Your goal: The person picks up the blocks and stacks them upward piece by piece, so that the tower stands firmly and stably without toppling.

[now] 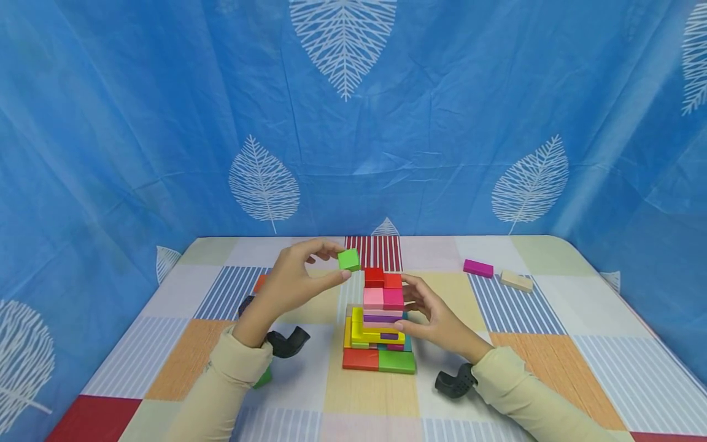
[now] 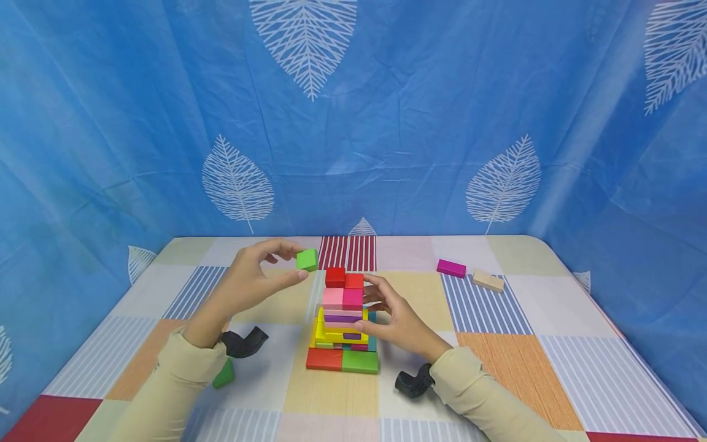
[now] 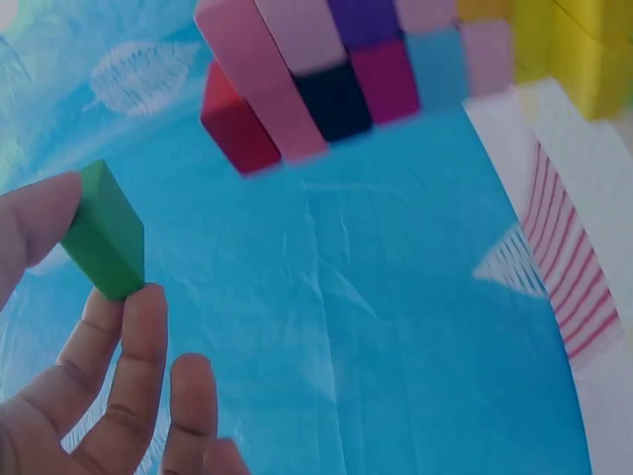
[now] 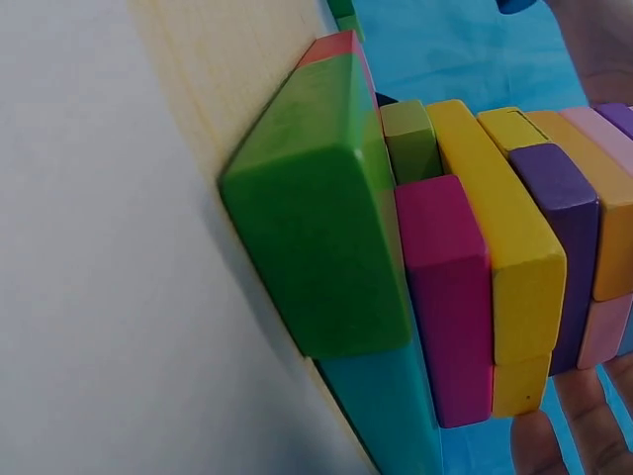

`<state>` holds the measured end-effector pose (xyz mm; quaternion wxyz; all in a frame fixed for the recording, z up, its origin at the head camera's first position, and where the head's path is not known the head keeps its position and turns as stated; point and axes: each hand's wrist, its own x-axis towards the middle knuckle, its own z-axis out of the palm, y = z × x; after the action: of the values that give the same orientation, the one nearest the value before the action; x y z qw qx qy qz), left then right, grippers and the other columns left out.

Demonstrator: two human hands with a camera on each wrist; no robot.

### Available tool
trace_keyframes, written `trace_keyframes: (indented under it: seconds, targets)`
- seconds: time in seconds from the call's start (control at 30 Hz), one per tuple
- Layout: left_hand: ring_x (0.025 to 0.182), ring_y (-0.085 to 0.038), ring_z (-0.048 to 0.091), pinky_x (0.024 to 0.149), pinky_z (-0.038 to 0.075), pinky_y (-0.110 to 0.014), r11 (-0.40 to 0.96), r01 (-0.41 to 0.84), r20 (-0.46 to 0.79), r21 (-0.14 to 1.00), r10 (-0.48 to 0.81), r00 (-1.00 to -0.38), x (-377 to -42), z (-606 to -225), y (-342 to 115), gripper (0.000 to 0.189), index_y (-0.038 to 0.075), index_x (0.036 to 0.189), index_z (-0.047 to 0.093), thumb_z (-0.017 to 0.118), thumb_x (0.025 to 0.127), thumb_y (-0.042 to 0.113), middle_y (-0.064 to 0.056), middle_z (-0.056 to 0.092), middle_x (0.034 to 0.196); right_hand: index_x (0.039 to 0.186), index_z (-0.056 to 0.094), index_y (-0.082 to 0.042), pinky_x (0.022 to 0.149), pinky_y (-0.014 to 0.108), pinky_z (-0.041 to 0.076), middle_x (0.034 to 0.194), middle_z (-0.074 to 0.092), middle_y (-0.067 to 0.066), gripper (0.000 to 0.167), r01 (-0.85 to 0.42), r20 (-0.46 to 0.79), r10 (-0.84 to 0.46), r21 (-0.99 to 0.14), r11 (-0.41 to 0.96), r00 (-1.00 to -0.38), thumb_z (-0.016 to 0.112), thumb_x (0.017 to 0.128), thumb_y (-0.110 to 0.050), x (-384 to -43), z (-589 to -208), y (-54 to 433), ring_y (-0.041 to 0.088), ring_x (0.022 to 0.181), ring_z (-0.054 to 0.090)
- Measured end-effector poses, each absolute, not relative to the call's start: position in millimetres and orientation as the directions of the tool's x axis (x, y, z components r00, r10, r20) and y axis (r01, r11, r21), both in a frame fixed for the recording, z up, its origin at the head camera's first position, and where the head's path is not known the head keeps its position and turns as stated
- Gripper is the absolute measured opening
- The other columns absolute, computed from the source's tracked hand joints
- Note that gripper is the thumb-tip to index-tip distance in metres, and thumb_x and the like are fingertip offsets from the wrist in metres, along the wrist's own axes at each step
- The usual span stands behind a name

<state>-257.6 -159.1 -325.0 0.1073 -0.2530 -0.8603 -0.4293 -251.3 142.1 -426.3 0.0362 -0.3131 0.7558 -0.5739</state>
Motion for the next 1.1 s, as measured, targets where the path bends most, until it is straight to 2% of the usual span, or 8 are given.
trace_keyframes:
  seconds: [0.23, 0.43, 0.57, 0.8, 1.1]
  targets:
    - [0.119, -0.027, 0.065, 0.106, 0.051, -0.056, 0.444, 0.591, 0.395, 0.673, 0.46, -0.795, -262.8, -324.4, -127.3, 0.039, 0.009, 0.128, 0.076, 0.087, 0.093, 0.022, -0.003, 0.076, 0.123, 0.163, 0.034, -0.003, 0.109, 0.028, 0.051, 0.148, 0.058, 0.022, 0.077, -0.439, 0.315, -0.527, -0.89, 0.126, -0.789, 0.077, 0.1, -0.013, -251.3, -428.9, 144.1, 0.013, 0.129, 0.062]
    - [0.118, -0.025, 0.066, 0.104, 0.054, -0.048, 0.426, 0.626, 0.387, 0.653, 0.522, -0.76, -269.6, -330.3, -103.8, 0.036, 0.008, 0.125, 0.077, 0.088, 0.093, 0.02, -0.003, 0.077, 0.119, 0.161, 0.035, -0.002, 0.109, 0.028, 0.051, 0.146, 0.058, 0.022, 0.075, -0.452, 0.327, -0.527, -0.884, 0.123, -0.784, 0.077, 0.1, -0.012, -250.3, -429.9, 145.5, 0.012, 0.129, 0.062]
    - [0.118, -0.023, 0.066, 0.104, 0.055, -0.047, 0.465, 0.606, 0.342, 0.645, 0.533, -0.774, -272.2, -333.6, -93.9, 0.035, 0.01, 0.123, 0.079, 0.089, 0.091, 0.022, -0.002, 0.076, 0.118, 0.16, 0.036, -0.001, 0.108, 0.028, 0.052, 0.144, 0.058, 0.021, 0.074, -0.455, 0.332, -0.531, -0.883, 0.117, -0.78, 0.077, 0.099, -0.012, -250.1, -430.2, 145.7, 0.014, 0.128, 0.062]
    - [0.123, -0.027, 0.065, 0.107, 0.054, -0.051, 0.547, 0.545, 0.257, 0.635, 0.515, -0.818, -271.5, -336.6, -89.3, 0.035, 0.011, 0.122, 0.079, 0.088, 0.091, 0.025, -0.003, 0.076, 0.121, 0.162, 0.035, -0.002, 0.108, 0.029, 0.052, 0.144, 0.058, 0.019, 0.075, -0.459, 0.333, -0.533, -0.88, 0.12, -0.778, 0.077, 0.1, -0.014, -250.6, -430.6, 144.9, 0.015, 0.128, 0.062]
    - [0.115, -0.023, 0.064, 0.101, 0.056, -0.047, 0.569, 0.517, 0.24, 0.64, 0.49, -0.838, -269.7, -337.9, -91.1, 0.03, 0.013, 0.119, 0.079, 0.087, 0.092, 0.024, -0.001, 0.076, 0.118, 0.164, 0.034, -0.004, 0.109, 0.028, 0.051, 0.145, 0.059, 0.02, 0.076, -0.469, 0.342, -0.538, -0.876, 0.115, -0.771, 0.076, 0.101, -0.014, -250.7, -430.7, 145.1, 0.015, 0.128, 0.062]
